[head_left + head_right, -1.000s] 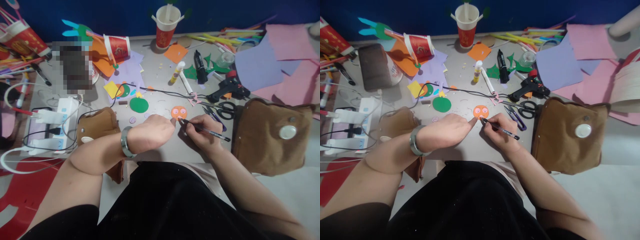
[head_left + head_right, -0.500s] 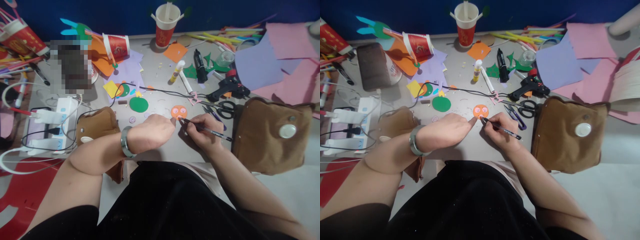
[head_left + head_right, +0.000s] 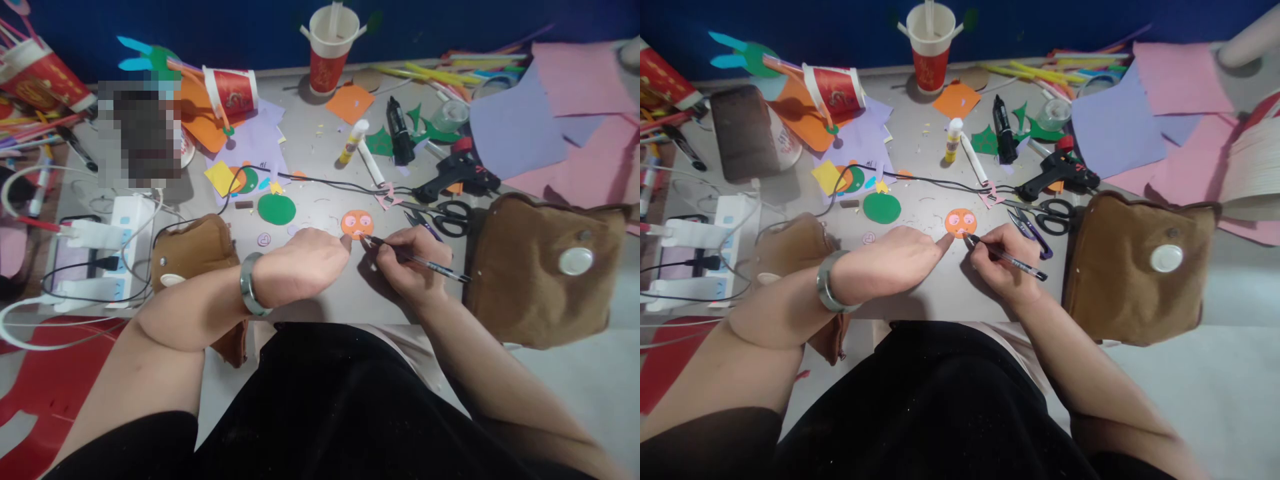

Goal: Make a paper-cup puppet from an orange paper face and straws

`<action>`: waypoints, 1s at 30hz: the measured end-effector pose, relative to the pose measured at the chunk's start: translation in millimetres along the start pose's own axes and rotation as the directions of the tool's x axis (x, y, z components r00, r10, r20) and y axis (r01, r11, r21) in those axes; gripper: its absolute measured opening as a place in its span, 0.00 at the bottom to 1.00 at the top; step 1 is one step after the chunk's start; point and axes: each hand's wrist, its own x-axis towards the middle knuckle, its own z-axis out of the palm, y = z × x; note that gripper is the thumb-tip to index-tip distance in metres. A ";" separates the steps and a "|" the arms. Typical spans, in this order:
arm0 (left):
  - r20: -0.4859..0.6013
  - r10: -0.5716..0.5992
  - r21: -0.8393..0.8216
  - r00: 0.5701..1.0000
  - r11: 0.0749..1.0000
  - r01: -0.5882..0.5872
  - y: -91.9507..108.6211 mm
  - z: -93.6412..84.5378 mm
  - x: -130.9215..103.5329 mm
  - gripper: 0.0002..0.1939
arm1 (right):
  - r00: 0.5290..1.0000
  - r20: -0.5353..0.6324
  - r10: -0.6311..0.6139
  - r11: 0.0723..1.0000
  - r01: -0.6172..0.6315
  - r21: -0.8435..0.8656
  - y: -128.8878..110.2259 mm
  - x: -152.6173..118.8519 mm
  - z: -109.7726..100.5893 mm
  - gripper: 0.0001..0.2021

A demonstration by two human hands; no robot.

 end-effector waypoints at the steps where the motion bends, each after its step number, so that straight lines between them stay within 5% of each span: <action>1: 0.002 0.001 0.000 1.000 1.000 -0.001 0.2 -0.3 0.0 0.27 | 1.000 0.001 0.001 1.000 -0.001 -0.008 -0.5 0.1 0.2 0.04; 12: -0.001 0.002 -0.025 1.000 1.000 -0.002 -0.7 2.8 2.2 0.30 | 0.995 0.087 0.054 0.999 -0.053 -0.009 -7.7 2.2 0.9 0.05; 18: 0.005 0.000 -0.029 1.000 1.000 0.000 -0.1 0.5 0.5 0.29 | 0.999 0.025 -0.045 0.999 0.044 0.010 -6.5 1.9 2.2 0.04; 30: -0.004 -0.015 -0.059 1.000 0.998 0.014 0.0 0.4 0.1 0.28 | 0.999 0.045 0.019 1.000 -0.019 -0.010 -3.2 0.5 1.2 0.04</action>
